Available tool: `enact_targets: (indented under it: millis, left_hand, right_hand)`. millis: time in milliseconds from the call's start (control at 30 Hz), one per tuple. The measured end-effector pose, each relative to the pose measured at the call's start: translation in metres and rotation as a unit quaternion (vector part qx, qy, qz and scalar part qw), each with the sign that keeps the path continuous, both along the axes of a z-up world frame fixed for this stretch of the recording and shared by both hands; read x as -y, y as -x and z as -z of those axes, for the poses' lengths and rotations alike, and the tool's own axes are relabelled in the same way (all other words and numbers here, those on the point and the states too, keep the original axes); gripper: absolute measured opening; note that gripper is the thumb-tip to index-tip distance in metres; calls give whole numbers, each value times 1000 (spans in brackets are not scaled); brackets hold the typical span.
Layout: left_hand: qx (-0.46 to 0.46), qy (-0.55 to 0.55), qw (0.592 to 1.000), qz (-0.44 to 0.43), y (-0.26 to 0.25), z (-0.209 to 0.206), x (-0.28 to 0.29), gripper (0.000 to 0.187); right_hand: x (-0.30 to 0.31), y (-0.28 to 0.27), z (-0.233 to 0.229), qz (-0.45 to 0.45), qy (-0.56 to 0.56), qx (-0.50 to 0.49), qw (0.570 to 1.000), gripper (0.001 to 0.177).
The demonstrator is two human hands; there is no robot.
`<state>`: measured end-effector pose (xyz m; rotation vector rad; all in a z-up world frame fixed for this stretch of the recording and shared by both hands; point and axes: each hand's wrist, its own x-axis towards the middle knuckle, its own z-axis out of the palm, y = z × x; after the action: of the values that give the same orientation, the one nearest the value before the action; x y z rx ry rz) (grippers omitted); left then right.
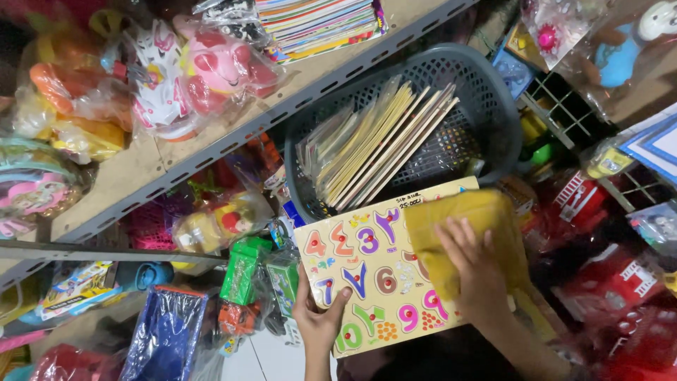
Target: Cleaning a wooden toy puzzle with a cloth in a stockroom.
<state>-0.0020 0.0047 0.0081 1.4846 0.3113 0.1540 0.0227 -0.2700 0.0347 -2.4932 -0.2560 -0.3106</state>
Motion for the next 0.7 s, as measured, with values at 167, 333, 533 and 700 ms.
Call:
enact_targets:
  millis: [167, 333, 533, 700]
  left_hand:
    - [12, 5, 1000, -10, 1, 4, 1, 94]
    - [39, -4, 999, 2, 0, 11, -4, 92]
    - [40, 3, 999, -8, 2, 11, 0, 95]
    - [38, 6, 999, -3, 0, 16, -4, 95]
  right_hand:
    - [-15, 3, -5, 16, -4, 19, 1000, 83]
    - [-23, 4, -6, -65, 37, -25, 997, 86]
    - [-45, -22, -29, -43, -11, 62, 997, 84]
    - [-46, 0, -11, -102, 3, 30, 994, 80]
